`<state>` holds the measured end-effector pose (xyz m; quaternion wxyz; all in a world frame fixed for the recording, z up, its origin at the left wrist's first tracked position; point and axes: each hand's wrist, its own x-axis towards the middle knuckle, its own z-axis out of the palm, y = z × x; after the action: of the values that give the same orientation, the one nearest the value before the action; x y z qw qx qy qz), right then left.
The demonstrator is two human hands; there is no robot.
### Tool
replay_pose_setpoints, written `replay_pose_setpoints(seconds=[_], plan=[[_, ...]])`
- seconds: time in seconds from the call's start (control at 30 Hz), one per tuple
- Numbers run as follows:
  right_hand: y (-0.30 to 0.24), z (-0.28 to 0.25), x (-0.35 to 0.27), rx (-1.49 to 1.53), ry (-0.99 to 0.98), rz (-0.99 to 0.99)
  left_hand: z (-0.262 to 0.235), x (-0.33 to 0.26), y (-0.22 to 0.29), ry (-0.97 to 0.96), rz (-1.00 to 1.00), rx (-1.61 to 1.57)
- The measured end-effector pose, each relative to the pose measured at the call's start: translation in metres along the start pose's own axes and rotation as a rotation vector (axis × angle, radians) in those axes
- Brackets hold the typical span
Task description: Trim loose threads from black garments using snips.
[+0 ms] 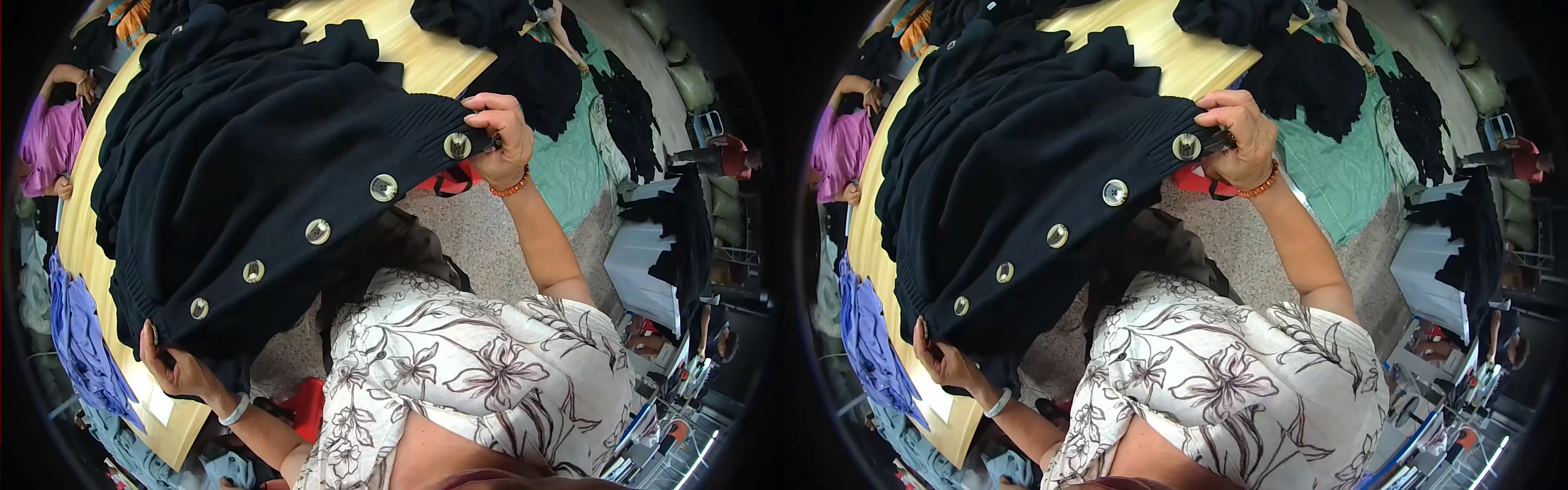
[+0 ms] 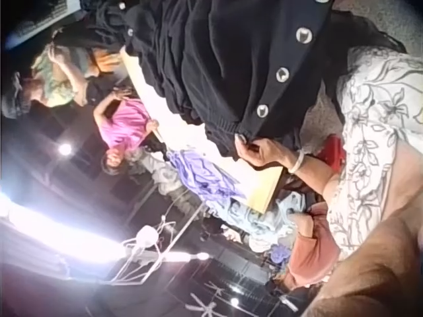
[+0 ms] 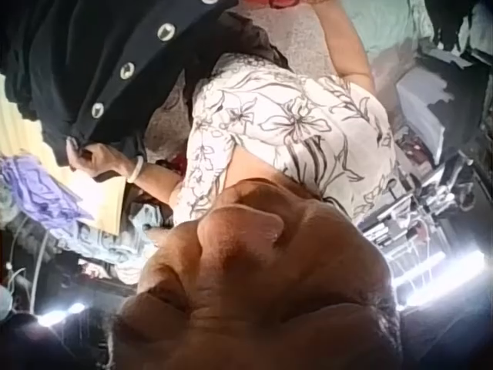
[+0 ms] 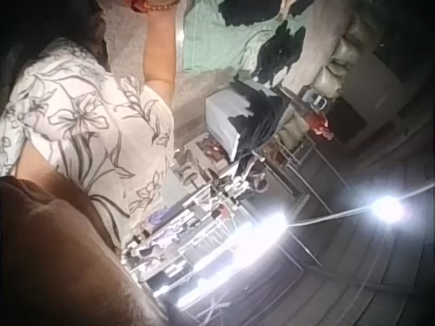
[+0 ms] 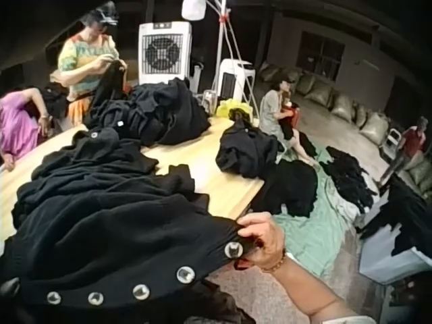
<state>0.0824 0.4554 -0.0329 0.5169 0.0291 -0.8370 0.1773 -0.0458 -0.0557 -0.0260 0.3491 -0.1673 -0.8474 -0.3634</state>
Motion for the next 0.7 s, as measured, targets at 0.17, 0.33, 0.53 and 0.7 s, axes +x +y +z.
replay_pose_setpoints(seconds=[0.17,0.33,0.53,0.7], plan=[[0.005,-0.001,-0.002,-0.006,-0.031,0.009,0.000,-0.002,0.001,0.009,0.024,0.025],[0.007,-0.003,-0.003,-0.022,-0.033,0.006,0.004,-0.002,0.003,0.015,0.031,0.022],[0.009,0.001,-0.003,-0.023,-0.031,-0.014,0.006,0.000,-0.001,0.012,0.024,0.021],[0.006,0.009,-0.001,0.058,-0.033,-0.007,-0.001,-0.001,-0.002,0.020,-0.028,0.007]])
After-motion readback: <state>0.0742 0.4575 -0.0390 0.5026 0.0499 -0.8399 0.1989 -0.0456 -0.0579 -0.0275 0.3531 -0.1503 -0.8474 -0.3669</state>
